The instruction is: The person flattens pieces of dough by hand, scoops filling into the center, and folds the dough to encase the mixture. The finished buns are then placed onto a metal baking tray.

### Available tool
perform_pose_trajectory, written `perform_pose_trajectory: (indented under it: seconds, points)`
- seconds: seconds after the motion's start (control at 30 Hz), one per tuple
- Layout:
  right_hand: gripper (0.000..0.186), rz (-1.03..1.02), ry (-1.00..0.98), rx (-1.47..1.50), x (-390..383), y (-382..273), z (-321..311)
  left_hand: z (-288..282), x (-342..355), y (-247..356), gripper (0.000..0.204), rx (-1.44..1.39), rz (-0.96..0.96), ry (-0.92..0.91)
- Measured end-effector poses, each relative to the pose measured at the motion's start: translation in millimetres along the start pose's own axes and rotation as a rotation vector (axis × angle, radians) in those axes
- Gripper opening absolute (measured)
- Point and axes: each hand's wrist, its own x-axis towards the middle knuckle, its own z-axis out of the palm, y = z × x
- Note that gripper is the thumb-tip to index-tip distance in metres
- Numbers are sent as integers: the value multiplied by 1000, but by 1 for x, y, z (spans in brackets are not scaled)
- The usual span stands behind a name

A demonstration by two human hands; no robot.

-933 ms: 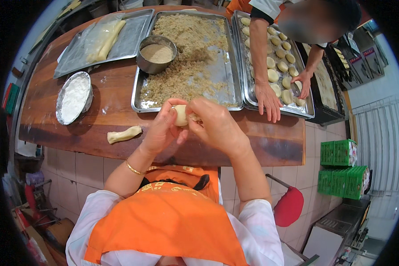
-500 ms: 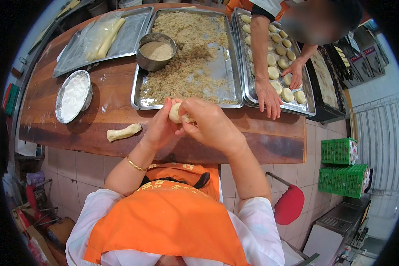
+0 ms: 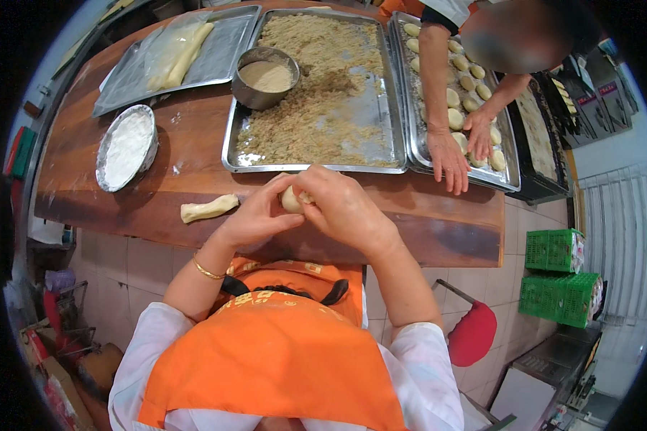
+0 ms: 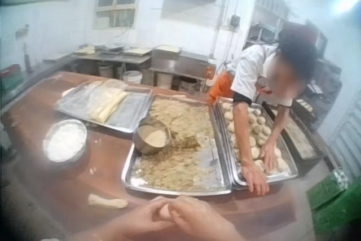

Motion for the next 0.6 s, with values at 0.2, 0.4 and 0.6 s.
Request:
perform_pose_trajectory:
  seconds: [0.2,0.4,0.6]
  points:
    - [21,-2,168,169,-18,8,25,-20,-21,-23,47,458,118,22]
    - [35,196,97,-135,-63,30,89,-28,-38,-54,56,654,47,38]
    - [46,226,155,-132,-50,38,105,-45,-29,-50,61,389,-31,-12]
